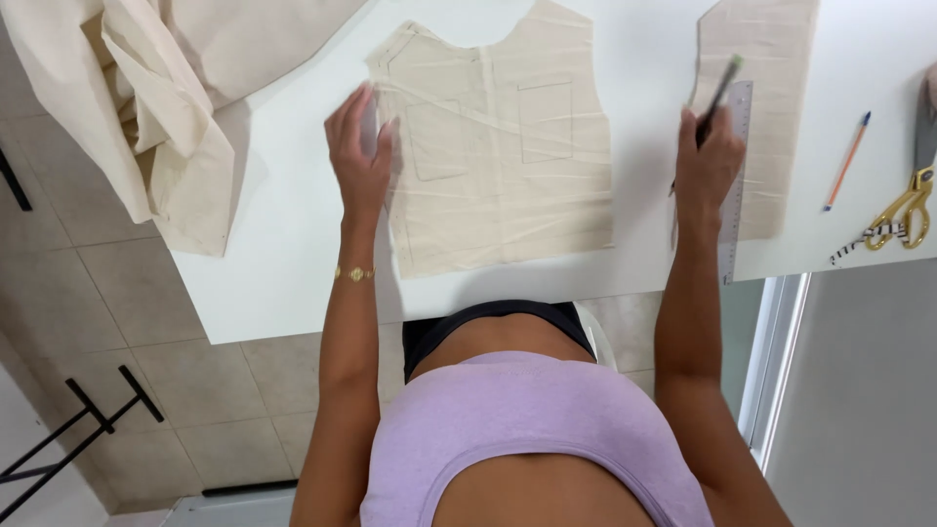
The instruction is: The person uses a ruler and pencil to draw straight lines and markings on a piece of light-colored fabric laid on a white table. They reposition the ruler multiple times to extend lines across the fabric. Later, they fold the fabric and smooth it out on the table.
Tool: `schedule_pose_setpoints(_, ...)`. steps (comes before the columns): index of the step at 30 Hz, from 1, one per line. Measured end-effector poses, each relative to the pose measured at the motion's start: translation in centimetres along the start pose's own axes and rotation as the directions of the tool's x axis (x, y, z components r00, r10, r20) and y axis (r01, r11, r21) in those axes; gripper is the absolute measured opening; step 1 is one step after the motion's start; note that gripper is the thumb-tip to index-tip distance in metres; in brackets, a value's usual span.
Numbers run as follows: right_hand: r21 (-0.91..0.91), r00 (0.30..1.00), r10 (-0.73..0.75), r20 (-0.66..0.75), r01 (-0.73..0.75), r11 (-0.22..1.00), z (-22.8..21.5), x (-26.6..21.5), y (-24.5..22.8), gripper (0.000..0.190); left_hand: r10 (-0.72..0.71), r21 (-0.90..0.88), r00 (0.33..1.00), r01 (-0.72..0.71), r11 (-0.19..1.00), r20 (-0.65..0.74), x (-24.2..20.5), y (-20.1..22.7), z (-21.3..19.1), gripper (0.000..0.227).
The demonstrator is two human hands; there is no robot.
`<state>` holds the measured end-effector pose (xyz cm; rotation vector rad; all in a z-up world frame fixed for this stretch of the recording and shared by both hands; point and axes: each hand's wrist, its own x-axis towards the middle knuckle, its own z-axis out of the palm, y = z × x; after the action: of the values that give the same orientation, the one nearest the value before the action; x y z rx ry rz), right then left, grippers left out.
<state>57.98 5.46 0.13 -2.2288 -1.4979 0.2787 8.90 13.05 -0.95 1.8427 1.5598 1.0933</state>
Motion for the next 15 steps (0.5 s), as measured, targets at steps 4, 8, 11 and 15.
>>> schedule_pose_setpoints(4,-0.185,0.999,-0.052,-0.007,0.05,0.981,1.7,1.4,0.2,0.03,0.093,0.04,0.995,-0.091,0.995,-0.037,2.2,-1.0,1.0,0.043)
schedule_pose_setpoints(8,-0.149,0.995,-0.027,-0.093,0.013,0.989,2.2,-0.4,-1.0,0.025,0.057,0.024,0.997,-0.056,0.998,-0.043,0.5,-1.4,0.5,0.044)
schedule_pose_setpoints(11,-0.088,0.978,-0.096,-0.186,0.08,0.993,3.4,0.0,-2.9,0.03,0.072,0.082,0.996,-0.067,0.994,-0.057,1.7,-1.7,1.3,0.055)
schedule_pose_setpoints(15,0.196,0.983,-0.155,-0.096,0.172,0.966,4.6,-0.5,-8.8,0.032,-0.077,0.124,0.995,0.085,0.989,-0.069,2.5,-1.1,2.5,0.093)
